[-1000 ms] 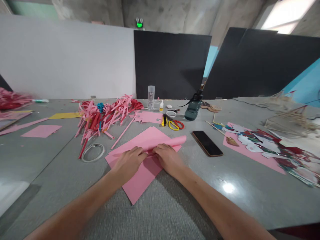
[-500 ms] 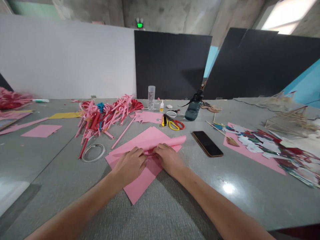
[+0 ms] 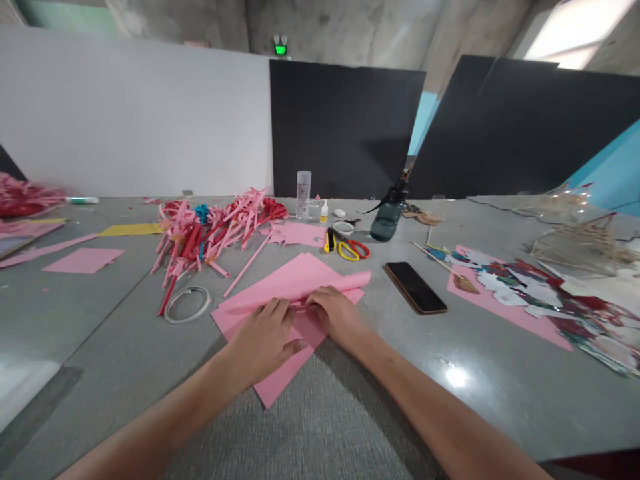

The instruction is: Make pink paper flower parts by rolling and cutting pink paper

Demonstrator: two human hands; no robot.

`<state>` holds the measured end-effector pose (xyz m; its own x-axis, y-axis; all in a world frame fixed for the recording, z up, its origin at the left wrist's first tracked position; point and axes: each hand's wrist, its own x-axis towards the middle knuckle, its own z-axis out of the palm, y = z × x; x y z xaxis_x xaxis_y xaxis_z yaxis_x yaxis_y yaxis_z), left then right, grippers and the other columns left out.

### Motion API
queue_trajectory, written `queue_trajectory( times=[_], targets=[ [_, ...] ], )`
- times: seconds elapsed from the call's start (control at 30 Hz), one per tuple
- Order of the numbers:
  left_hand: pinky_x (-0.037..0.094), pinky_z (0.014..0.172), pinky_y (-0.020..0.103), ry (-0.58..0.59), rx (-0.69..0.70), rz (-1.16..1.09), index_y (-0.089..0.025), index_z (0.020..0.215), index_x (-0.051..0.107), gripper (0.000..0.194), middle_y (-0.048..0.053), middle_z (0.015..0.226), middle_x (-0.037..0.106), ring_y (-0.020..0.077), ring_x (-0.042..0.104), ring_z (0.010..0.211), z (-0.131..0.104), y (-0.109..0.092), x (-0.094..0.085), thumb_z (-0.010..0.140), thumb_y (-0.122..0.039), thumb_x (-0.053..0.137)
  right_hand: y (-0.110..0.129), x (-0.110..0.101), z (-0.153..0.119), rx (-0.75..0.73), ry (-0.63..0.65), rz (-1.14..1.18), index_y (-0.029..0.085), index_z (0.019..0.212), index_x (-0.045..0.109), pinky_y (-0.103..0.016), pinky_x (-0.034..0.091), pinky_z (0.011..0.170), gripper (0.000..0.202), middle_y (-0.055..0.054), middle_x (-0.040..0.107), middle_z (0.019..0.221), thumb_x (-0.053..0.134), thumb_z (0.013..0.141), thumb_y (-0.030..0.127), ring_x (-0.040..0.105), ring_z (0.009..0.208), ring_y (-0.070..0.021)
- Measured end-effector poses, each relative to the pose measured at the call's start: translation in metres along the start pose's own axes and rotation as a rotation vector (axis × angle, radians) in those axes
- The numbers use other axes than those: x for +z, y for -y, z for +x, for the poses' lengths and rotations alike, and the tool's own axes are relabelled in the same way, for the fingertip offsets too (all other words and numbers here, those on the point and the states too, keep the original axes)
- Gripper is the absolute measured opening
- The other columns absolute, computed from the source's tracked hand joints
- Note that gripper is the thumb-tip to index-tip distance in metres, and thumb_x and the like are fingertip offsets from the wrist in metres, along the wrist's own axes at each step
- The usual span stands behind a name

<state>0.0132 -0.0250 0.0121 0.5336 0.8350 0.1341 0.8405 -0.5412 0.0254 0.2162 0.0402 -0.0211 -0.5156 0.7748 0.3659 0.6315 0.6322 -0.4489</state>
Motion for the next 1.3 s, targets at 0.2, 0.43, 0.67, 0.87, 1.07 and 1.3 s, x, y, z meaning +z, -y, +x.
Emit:
queue_trajectory(
  times=[0.2, 0.43, 0.67, 0.87, 1.07, 1.3],
  targets=[
    [0.046, 0.101, 0.052, -0.035, 0.053, 0.02, -0.007, 0.133, 0.056, 0.078, 0.021, 0.132, 0.058, 0.0365, 0.05, 0.125, -0.002, 0.0, 0.011, 0.092, -0.071, 0.038, -0.002, 0.0, 0.0, -0.003, -0.027, 0.046, 0.016, 0.089, 0.068, -0.03, 0.044, 0.084, 0.02, -0.005, 0.069, 0.091, 0.053, 0.092, 0.003, 0.059, 0.09, -0.0194],
    [0.045, 0.101, 0.051, -0.024, 0.068, 0.017, -0.007, 0.135, 0.054, 0.083, 0.021, 0.135, 0.057, 0.0365, 0.05, 0.126, 0.0, 0.004, 0.011, 0.09, -0.075, 0.035, -0.004, 0.002, 0.002, -0.007, -0.05, 0.067, 0.016, 0.087, 0.066, -0.03, 0.043, 0.083, 0.021, -0.004, 0.068, 0.09, 0.052, 0.091, 0.002, 0.058, 0.088, -0.0187],
    [0.047, 0.099, 0.046, -0.036, 0.064, -0.05, -0.014, 0.135, 0.053, 0.071, 0.016, 0.132, 0.058, 0.0321, 0.051, 0.124, 0.003, 0.008, 0.007, 0.092, -0.069, 0.044, -0.006, 0.004, 0.003, -0.003, -0.06, 0.03, 0.016, 0.087, 0.066, -0.03, 0.043, 0.083, 0.023, -0.005, 0.068, 0.09, 0.049, 0.092, 0.001, 0.058, 0.089, -0.0196],
    [0.045, 0.102, 0.047, -0.079, 0.078, -0.082, -0.016, 0.137, 0.053, 0.068, 0.014, 0.132, 0.058, 0.0313, 0.05, 0.126, 0.005, 0.015, 0.011, 0.092, -0.066, 0.046, -0.008, 0.007, 0.004, 0.017, -0.061, 0.007, 0.016, 0.09, 0.065, -0.031, 0.045, 0.085, 0.023, -0.006, 0.068, 0.094, 0.046, 0.094, 0.003, 0.06, 0.093, -0.0202],
    [0.039, 0.111, 0.05, -0.107, 0.087, -0.063, -0.015, 0.142, 0.049, 0.075, 0.017, 0.145, 0.052, 0.0322, 0.045, 0.136, 0.005, 0.02, 0.021, 0.093, -0.07, 0.039, -0.008, 0.009, 0.004, 0.024, -0.073, -0.042, 0.017, 0.095, 0.066, -0.033, 0.044, 0.091, 0.023, -0.007, 0.07, 0.1, 0.046, 0.095, 0.006, 0.06, 0.1, -0.0207],
    [0.036, 0.115, 0.049, -0.099, 0.089, -0.077, -0.014, 0.147, 0.043, 0.078, 0.017, 0.151, 0.047, 0.0311, 0.042, 0.141, 0.004, 0.027, 0.03, 0.093, -0.07, 0.038, -0.005, 0.008, 0.005, 0.052, -0.031, -0.131, 0.016, 0.092, 0.064, -0.032, 0.044, 0.088, 0.021, -0.007, 0.068, 0.095, 0.046, 0.095, 0.006, 0.058, 0.096, -0.0209]
  ],
)
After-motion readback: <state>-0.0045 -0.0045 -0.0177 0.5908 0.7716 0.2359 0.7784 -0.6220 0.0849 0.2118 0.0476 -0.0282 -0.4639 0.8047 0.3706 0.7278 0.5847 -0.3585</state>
